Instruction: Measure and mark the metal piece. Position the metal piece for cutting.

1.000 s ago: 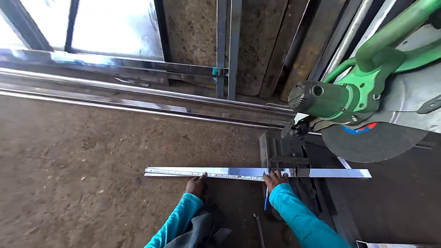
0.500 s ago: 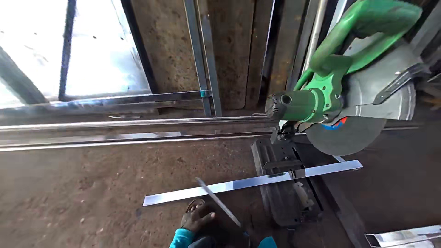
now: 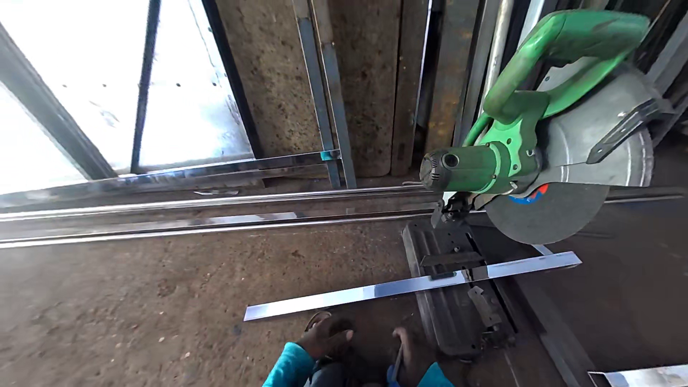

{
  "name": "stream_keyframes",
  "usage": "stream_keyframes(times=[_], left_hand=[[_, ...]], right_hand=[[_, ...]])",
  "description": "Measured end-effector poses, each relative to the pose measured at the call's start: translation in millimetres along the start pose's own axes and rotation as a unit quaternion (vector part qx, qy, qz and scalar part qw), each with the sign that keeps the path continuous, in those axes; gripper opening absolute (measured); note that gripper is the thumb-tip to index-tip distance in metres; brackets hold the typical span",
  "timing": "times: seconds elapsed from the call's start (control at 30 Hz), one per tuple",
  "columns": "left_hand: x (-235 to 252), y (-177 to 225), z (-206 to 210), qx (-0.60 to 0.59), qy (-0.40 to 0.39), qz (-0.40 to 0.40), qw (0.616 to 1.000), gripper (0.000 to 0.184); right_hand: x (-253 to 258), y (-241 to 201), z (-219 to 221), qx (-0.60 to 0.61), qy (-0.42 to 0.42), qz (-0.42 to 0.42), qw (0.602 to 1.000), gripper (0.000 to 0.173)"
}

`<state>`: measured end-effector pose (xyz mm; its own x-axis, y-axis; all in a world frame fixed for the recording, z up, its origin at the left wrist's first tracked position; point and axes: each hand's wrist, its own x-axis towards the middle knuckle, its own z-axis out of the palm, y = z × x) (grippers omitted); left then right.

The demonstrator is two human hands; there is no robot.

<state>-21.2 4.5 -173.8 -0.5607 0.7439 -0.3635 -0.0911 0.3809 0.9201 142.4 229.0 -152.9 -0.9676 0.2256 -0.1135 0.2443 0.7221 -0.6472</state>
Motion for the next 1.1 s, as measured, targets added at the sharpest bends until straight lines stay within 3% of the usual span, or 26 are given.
stream_keyframes(times=[0.03,0.1,0.2,0.27,0.33,0.43,0.5,0.57,0.63,0.67,0.73,0.9,1.1], left_hand=[[-4.8,28.6,-5.1,0.007,-0.03,0.043,0.999,0.054],[-17.7,100.2,-10.0,0.041,-0.097,0.139,0.985,0.062],[-47.7,213.4,9.2,0.211,-0.129,0.211,0.946,0.068],[-66.8,269.2,29.7,0.311,-0.089,0.226,0.919,0.052],[-78.5,299.9,43.8,0.305,-0.05,0.274,0.911,0.04],[-95.1,326.8,51.8,0.113,-0.185,0.322,0.922,0.035],[-107.3,330.2,62.3,0.064,-0.208,0.331,0.918,0.035],[-107.5,323.1,72.4,0.119,-0.112,0.373,0.913,0.039],[-101.4,316.1,77.3,0.189,-0.035,0.41,0.892,0.043],[-100.1,316.6,77.9,0.202,-0.018,0.422,0.884,0.044],[-102.6,321.5,81.1,0.205,0.006,0.437,0.876,0.044],[-114.0,324.8,92.0,0.25,0.032,0.467,0.847,0.041],[-124.9,321.9,97.4,0.292,0.062,0.462,0.835,0.039]], right_hand=[[5.1,-11.5,-13.1,0.007,0.086,-0.058,0.995,0.033],[26.0,-33.6,-38.3,0.02,0.285,-0.175,0.942,0.021],[52.3,-75.2,-97.4,0.006,0.452,-0.259,0.854,0.024],[52.6,-107.6,-143.4,0.009,0.498,-0.294,0.816,0.026],[43.6,-128.6,-188.2,0.013,0.522,-0.327,0.787,0.027],[24.0,-131.2,-253.1,0.079,0.543,-0.349,0.76,0.023],[2.3,-116.0,-299.4,0.16,0.533,-0.331,0.762,0.02],[-24.3,-109.1,-327.4,0.274,0.452,-0.321,0.786,0.017],[-51.7,-117.2,-319.4,0.366,0.302,-0.326,0.817,0.042],[-62.8,-124.5,-307.8,0.404,0.238,-0.329,0.82,0.055],[-80.0,-138.6,-283.5,0.454,0.17,-0.334,0.808,0.064],[-90.1,-152.3,-250.7,0.529,0.165,-0.347,0.757,0.062],[-89.1,-154.5,-242.0,0.529,0.137,-0.33,0.77,0.06]])
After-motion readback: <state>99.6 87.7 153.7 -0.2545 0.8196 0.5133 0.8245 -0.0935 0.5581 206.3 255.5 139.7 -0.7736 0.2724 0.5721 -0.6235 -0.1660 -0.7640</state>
